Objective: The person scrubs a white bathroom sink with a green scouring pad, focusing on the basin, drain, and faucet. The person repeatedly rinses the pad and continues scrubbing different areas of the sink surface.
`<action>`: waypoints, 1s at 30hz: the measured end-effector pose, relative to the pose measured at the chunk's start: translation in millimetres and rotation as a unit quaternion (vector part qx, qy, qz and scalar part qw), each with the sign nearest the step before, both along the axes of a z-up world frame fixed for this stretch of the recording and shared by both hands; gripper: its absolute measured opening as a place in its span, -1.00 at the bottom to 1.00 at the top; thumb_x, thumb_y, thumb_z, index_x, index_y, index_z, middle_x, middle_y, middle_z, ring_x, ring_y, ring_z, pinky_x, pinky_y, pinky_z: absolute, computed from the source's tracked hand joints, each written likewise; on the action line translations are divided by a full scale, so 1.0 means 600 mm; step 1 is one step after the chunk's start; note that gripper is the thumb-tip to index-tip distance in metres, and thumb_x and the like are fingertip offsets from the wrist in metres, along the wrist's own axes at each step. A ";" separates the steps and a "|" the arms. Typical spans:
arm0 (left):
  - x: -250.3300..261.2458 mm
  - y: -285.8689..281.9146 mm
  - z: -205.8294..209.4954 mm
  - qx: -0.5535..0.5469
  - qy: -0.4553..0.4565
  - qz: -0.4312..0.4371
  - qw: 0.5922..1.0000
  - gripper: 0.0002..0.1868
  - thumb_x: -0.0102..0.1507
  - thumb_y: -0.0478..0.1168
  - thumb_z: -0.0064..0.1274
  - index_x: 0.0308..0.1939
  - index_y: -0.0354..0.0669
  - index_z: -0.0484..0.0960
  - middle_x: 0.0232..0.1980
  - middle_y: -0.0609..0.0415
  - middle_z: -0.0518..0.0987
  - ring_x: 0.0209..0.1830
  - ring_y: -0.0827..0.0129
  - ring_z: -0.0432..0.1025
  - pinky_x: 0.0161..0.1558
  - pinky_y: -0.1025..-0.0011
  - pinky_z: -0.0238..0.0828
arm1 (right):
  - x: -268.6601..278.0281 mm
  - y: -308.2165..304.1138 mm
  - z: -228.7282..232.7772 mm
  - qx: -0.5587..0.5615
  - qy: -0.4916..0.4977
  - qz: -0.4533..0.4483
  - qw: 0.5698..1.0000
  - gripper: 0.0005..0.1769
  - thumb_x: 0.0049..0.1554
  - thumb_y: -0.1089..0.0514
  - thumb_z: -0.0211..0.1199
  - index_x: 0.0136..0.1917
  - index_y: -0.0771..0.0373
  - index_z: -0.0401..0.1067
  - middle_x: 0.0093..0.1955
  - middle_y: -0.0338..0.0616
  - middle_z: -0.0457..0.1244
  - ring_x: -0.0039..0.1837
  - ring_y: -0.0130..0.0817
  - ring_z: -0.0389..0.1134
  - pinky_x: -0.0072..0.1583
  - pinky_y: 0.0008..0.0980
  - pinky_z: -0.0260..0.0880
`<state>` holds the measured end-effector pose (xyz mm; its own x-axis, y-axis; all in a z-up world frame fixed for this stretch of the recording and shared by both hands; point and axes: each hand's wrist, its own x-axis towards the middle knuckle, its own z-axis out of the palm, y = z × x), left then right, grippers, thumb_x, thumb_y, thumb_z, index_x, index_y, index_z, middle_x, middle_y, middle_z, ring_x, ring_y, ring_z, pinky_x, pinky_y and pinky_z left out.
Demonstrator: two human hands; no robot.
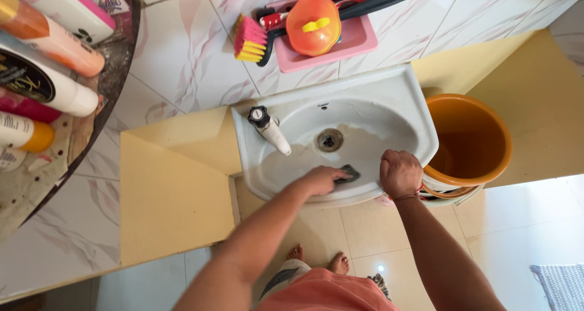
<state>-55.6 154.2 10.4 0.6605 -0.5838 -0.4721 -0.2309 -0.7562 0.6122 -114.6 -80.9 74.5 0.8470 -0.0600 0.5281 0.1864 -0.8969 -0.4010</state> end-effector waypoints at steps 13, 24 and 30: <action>0.005 0.093 0.069 0.207 -0.069 -0.035 0.975 -0.59 0.25 -0.22 -0.07 0.09 0.33 0.70 0.16 0.12 0.64 0.16 0.11 0.53 0.13 0.12 0.50 | -0.002 -0.002 -0.005 -0.008 0.017 -0.008 1.000 -0.86 0.08 0.22 0.17 -0.32 0.13 0.42 -0.34 -0.15 0.25 -0.19 -0.11 0.31 -0.03 -0.12 0.36; 0.022 0.073 0.029 0.211 -0.131 -0.128 0.960 -0.54 0.21 -0.29 -0.08 0.13 0.23 0.68 0.17 0.08 0.64 0.17 0.12 0.53 0.17 0.06 0.43 | 0.003 0.004 0.009 -0.003 0.012 -0.005 1.000 -0.86 0.07 0.24 0.16 -0.33 0.13 0.41 -0.35 -0.16 0.26 -0.19 -0.12 0.32 -0.03 -0.13 0.36; 0.011 -0.071 0.057 0.105 -0.016 -0.103 0.989 -0.22 0.24 -0.38 -0.22 0.49 0.48 0.34 0.33 -0.01 0.52 0.25 0.02 0.46 0.27 0.19 0.38 | 0.003 0.007 0.021 0.007 0.019 -0.010 1.000 -0.87 0.04 0.25 0.17 -0.35 0.14 0.40 -0.36 -0.15 0.25 -0.20 -0.10 0.30 -0.06 -0.11 0.33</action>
<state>-48.9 111.8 44.4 0.5544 -0.5991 -0.5777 -0.4105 -0.8006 0.4364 -112.8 -76.8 87.1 0.8650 -0.0852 0.4945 0.1522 -0.8945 -0.4203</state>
